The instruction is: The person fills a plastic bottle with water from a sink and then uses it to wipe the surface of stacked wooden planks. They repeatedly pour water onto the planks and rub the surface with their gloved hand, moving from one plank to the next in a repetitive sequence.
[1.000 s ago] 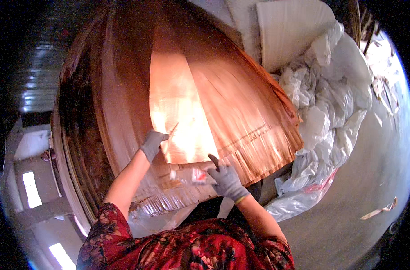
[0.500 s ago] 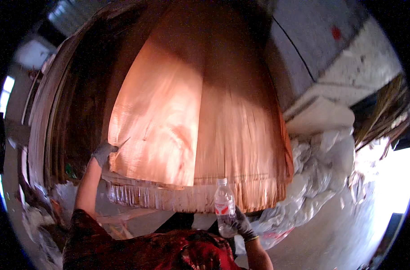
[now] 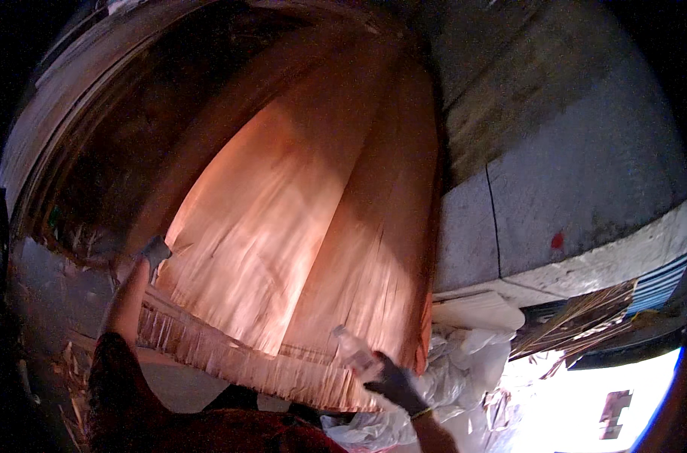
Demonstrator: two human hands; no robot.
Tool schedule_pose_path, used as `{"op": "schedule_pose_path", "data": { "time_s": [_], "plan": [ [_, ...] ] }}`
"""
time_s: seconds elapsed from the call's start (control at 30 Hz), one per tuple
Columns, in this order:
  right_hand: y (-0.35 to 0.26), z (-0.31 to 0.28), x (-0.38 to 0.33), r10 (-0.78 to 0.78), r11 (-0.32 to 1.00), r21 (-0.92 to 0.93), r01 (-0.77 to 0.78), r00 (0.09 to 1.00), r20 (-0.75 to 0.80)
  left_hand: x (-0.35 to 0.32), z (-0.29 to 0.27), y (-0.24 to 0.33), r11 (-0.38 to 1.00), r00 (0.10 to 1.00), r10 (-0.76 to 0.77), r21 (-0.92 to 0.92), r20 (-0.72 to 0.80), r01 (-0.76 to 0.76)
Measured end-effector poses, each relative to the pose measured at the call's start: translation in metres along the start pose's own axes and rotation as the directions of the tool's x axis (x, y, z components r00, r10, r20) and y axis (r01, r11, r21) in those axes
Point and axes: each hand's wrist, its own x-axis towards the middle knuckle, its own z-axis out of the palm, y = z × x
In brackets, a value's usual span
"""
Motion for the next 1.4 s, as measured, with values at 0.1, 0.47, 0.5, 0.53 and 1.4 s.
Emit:
{"op": "schedule_pose_path", "data": {
  "time_s": [0.1, 0.47, 0.5, 0.53, 1.4],
  "plan": [
    [-0.059, -0.086, 0.057, -0.087, 0.98, -0.192, 0.056, 0.984, -0.158, 0.008, -0.007, -0.078, 0.987, 0.991, -0.101, 0.117, -0.089, 0.111],
    [-0.064, -0.261, 0.117, -0.384, 0.91, -0.397, 0.12, 0.608, -0.695, -0.105, 0.071, 0.039, 0.942, 0.918, 0.136, -0.239, -0.374, -0.237],
    [-0.037, -0.246, 0.122, -0.37, 0.829, -0.547, -0.112, 0.625, -0.688, -0.122, 0.1, 0.09, 0.839, 0.965, 0.198, -0.479, -0.174, -0.258],
    [-0.024, -0.207, 0.123, -0.451, 0.769, -0.638, -0.045, 0.669, -0.59, -0.142, 0.12, 0.128, 0.713, 0.966, 0.259, -0.676, 0.008, -0.186],
    [-0.061, 0.005, -0.014, 0.011, 0.969, 0.247, 0.008, 0.997, -0.074, -0.239, 0.139, 0.184, 0.353, 0.648, 0.356, -0.739, 0.673, 0.574]
  ]
}}
